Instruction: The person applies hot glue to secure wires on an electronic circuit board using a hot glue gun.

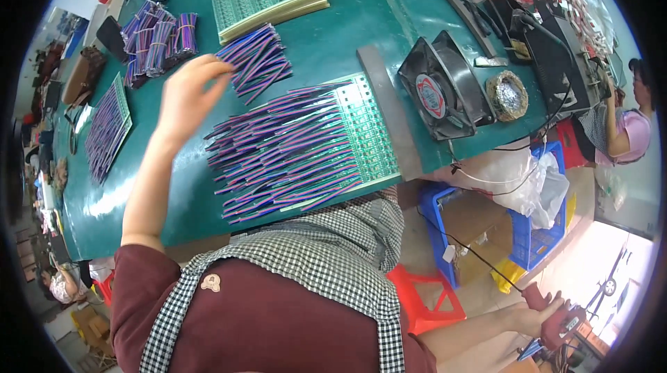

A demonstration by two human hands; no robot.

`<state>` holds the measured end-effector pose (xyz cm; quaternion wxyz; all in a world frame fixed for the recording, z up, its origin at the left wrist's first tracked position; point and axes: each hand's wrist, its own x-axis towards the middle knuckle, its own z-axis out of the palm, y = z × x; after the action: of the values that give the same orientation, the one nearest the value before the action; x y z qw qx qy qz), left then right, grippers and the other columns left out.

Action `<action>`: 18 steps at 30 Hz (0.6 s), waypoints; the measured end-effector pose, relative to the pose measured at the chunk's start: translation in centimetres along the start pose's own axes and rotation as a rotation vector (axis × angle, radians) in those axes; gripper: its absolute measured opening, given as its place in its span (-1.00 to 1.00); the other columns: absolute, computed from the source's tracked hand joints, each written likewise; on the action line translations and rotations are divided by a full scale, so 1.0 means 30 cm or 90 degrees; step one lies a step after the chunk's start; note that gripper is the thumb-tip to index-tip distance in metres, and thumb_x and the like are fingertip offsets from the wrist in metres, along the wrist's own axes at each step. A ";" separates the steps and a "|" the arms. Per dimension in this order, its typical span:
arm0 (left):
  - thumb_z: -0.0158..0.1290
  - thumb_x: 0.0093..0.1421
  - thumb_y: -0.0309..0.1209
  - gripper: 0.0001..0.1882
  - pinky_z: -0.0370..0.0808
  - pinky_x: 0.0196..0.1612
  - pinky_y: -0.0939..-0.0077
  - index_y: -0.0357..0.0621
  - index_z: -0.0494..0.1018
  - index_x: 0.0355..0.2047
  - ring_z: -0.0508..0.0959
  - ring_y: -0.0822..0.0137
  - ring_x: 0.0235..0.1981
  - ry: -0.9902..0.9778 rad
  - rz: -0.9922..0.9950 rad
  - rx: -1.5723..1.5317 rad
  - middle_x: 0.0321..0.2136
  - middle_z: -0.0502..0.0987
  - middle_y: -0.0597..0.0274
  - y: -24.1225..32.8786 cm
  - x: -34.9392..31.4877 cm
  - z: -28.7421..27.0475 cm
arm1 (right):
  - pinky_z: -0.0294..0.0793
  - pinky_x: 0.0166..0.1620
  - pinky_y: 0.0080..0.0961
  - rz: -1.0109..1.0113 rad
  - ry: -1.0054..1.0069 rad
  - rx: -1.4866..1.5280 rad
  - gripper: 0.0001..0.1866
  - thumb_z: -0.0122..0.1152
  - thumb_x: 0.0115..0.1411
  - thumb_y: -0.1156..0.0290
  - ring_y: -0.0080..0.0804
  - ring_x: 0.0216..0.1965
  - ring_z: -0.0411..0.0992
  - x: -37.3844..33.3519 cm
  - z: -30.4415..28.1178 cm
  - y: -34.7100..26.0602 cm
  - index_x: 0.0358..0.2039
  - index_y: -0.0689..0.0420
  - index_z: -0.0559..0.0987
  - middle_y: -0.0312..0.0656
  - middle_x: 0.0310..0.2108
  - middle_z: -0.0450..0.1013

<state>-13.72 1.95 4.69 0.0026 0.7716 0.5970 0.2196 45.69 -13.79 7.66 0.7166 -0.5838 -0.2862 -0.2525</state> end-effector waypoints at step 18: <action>0.16 -0.01 -0.53 -0.85 0.48 -0.27 0.42 -0.27 0.57 -0.37 0.58 0.20 -0.39 -0.103 -0.181 -0.333 -0.46 0.55 0.08 0.070 0.123 0.184 | 0.47 -0.46 -0.54 0.313 -0.813 0.274 -0.34 0.41 0.04 0.22 -0.43 -0.65 0.41 -0.460 0.167 -0.391 0.01 0.31 0.29 -0.15 -0.46 0.47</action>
<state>-9.20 6.18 1.51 0.2794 0.6686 0.6197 0.3014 27.17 -10.74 6.84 0.5446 -0.5110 -0.5534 0.3689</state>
